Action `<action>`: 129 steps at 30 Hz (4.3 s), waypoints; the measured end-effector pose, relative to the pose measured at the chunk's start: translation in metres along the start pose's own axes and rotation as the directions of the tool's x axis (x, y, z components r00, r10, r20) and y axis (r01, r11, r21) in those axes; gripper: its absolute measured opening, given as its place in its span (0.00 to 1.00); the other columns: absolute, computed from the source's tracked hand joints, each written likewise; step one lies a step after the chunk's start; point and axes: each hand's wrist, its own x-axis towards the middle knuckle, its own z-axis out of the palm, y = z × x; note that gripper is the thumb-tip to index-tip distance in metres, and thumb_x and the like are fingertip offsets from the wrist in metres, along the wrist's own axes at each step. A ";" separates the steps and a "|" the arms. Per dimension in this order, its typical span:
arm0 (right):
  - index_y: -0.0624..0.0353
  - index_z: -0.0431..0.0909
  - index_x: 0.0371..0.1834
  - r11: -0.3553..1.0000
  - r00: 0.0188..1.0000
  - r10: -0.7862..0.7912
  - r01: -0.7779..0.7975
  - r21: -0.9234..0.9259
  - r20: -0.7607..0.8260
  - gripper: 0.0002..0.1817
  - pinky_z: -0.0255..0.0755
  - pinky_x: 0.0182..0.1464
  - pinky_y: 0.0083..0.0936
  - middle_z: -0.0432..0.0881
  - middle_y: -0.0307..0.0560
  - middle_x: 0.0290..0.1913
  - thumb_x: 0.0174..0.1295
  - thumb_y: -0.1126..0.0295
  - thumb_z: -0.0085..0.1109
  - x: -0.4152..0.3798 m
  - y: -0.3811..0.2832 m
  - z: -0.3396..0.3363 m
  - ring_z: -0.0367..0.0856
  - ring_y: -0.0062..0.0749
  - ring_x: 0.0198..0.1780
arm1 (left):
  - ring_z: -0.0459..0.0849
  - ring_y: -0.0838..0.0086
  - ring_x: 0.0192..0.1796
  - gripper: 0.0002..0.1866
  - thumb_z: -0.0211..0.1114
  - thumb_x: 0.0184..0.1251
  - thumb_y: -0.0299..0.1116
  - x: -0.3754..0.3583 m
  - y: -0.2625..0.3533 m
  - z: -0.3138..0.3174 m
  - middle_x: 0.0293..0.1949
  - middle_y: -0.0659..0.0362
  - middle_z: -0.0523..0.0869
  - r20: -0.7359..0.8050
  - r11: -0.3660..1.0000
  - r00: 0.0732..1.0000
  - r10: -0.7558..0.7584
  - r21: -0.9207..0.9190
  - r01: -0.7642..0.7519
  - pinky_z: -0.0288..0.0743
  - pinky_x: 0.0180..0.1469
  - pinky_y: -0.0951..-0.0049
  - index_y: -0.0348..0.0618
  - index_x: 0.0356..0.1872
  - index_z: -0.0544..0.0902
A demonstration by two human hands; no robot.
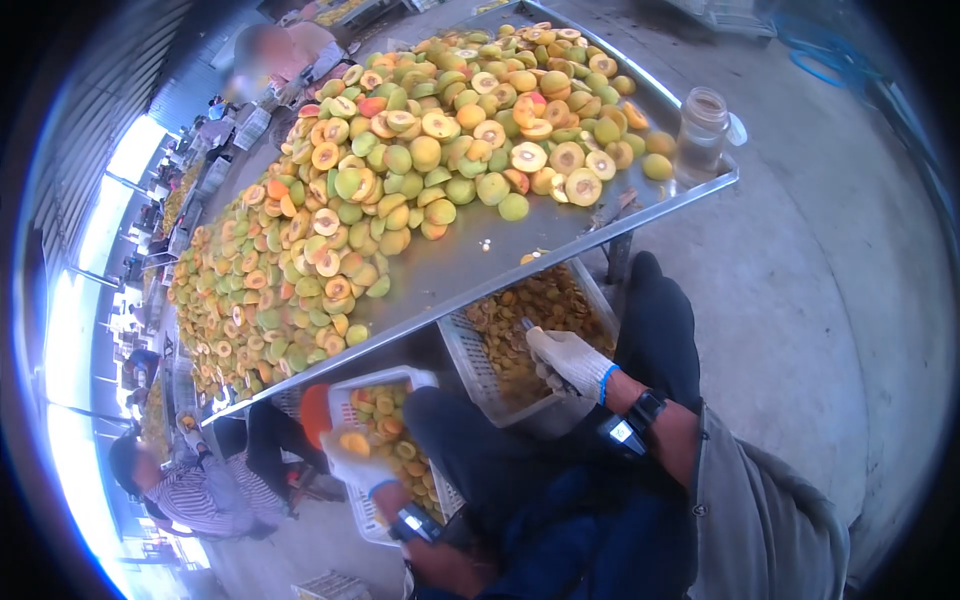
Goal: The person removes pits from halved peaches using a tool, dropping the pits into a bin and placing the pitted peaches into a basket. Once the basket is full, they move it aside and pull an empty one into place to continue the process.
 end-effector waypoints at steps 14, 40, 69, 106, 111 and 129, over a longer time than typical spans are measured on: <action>0.62 0.78 0.38 0.970 1.000 0.010 -0.016 -0.243 -0.027 0.23 0.68 0.22 0.25 0.76 0.38 0.24 0.77 0.49 0.54 0.017 0.003 0.022 0.75 0.22 0.19 | 0.85 0.72 0.39 0.17 0.62 0.75 0.34 0.053 0.005 0.059 0.37 0.53 0.90 0.328 0.867 0.889 0.320 0.278 -0.414 0.79 0.45 0.68 0.27 0.49 0.87; 0.64 0.81 0.47 0.888 0.917 -0.394 0.398 -0.229 0.064 0.18 0.76 0.38 0.28 0.83 0.41 0.31 0.77 0.57 0.58 -0.001 -0.015 0.012 0.80 0.24 0.32 | 0.84 0.63 0.46 0.18 0.64 0.67 0.32 -0.036 0.075 0.162 0.46 0.52 0.84 0.847 0.445 0.486 -0.213 -0.359 0.821 0.80 0.53 0.57 0.34 0.54 0.83; 0.64 0.77 0.65 0.796 0.901 -0.426 0.415 -0.441 0.079 0.28 0.78 0.49 0.48 0.86 0.70 0.41 0.78 0.48 0.49 -0.066 -0.032 0.033 0.86 0.69 0.45 | 0.86 0.60 0.48 0.20 0.53 0.83 0.46 -0.154 0.112 0.140 0.47 0.51 0.85 0.748 0.589 0.625 -0.222 -0.408 0.698 0.82 0.57 0.60 0.38 0.53 0.80; 0.63 0.85 0.51 0.682 0.859 -0.465 0.502 -0.531 0.214 0.21 0.78 0.45 0.43 0.87 0.66 0.37 0.78 0.54 0.54 -0.064 -0.012 0.026 0.89 0.59 0.42 | 0.86 0.68 0.31 0.22 0.57 0.83 0.42 -0.152 0.129 0.124 0.30 0.49 0.87 0.729 0.807 0.668 -0.149 -0.301 0.508 0.81 0.35 0.68 0.30 0.35 0.85; 0.63 0.86 0.43 0.765 0.871 -0.415 0.491 -0.417 0.263 0.24 0.77 0.37 0.38 0.86 0.49 0.29 0.79 0.50 0.54 -0.064 -0.006 0.023 0.85 0.36 0.30 | 0.85 0.68 0.32 0.22 0.58 0.83 0.42 -0.150 0.122 0.119 0.33 0.49 0.88 0.765 0.792 0.644 -0.035 -0.372 0.484 0.80 0.36 0.68 0.30 0.36 0.86; 0.47 0.73 0.29 0.996 0.871 0.058 -0.020 -0.082 0.488 0.27 0.57 0.17 0.15 0.68 0.26 0.20 0.80 0.39 0.49 -0.069 -0.017 0.007 0.64 0.12 0.17 | 0.85 0.72 0.35 0.19 0.56 0.77 0.32 -0.120 0.106 0.135 0.31 0.52 0.88 0.918 0.871 0.250 0.309 -0.379 0.313 0.78 0.40 0.72 0.30 0.28 0.85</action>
